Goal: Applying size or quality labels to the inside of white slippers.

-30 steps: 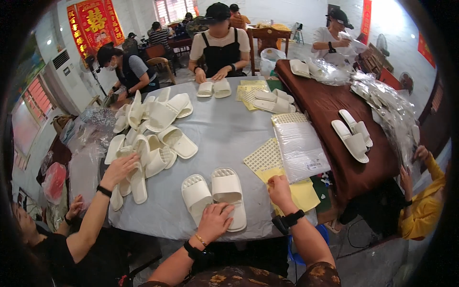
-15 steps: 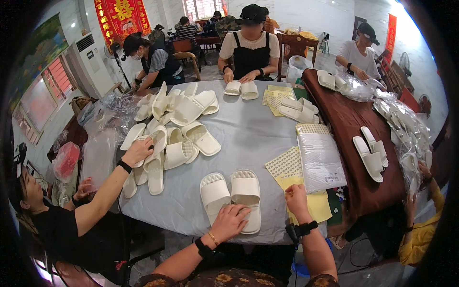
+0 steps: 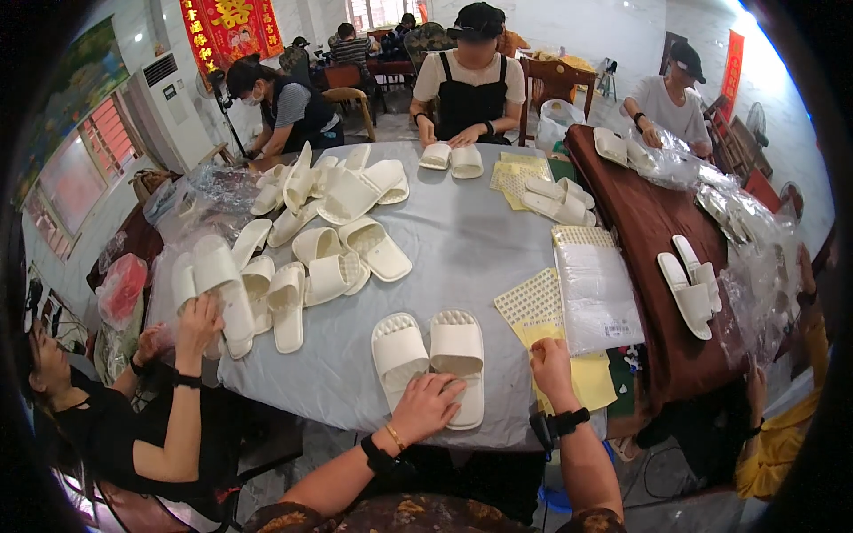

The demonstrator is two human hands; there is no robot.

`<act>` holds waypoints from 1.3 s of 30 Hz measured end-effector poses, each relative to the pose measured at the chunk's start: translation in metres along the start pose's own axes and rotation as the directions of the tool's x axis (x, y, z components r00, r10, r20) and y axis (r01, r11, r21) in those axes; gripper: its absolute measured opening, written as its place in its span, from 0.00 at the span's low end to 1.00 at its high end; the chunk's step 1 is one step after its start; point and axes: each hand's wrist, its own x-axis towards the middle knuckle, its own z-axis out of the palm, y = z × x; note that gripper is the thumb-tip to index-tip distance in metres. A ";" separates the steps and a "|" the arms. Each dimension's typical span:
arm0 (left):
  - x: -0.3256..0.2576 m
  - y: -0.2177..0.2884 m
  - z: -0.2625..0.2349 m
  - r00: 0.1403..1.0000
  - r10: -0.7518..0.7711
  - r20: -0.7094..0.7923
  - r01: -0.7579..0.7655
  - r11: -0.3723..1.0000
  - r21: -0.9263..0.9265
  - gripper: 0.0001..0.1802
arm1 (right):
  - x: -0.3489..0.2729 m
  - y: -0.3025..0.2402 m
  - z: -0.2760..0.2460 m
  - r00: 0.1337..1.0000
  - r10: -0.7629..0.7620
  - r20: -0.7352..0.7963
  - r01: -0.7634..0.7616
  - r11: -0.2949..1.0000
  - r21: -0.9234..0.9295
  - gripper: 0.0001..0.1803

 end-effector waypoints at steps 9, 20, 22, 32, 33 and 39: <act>0.001 -0.002 0.000 0.999 -0.027 0.042 0.028 0.999 -0.032 0.22 | 0.003 -0.008 -0.003 0.999 0.023 0.026 -0.024 1.000 0.014 0.09; 0.002 -0.003 -0.001 1.000 -0.013 0.022 0.014 0.999 -0.044 0.21 | 0.001 -0.005 -0.003 1.000 0.001 0.016 -0.001 1.000 -0.007 0.10; 0.001 -0.003 0.001 1.000 -0.014 0.025 0.015 0.999 -0.049 0.21 | 0.002 -0.007 -0.002 1.000 -0.006 -0.004 0.006 0.999 -0.036 0.11; -0.001 -0.001 -0.001 0.999 -0.018 0.041 0.020 0.999 -0.036 0.22 | 0.004 -0.001 -0.003 0.999 0.015 0.044 -0.015 1.000 -0.013 0.10; -0.002 0.000 -0.002 0.999 -0.021 0.044 0.022 0.999 -0.038 0.22 | 0.002 -0.001 -0.003 0.998 0.031 0.051 -0.031 0.999 -0.006 0.10; -0.003 0.001 0.003 0.998 -0.018 0.059 0.023 0.997 -0.074 0.22 | -0.004 0.003 -0.002 1.000 -0.019 -0.015 0.019 1.000 -0.016 0.09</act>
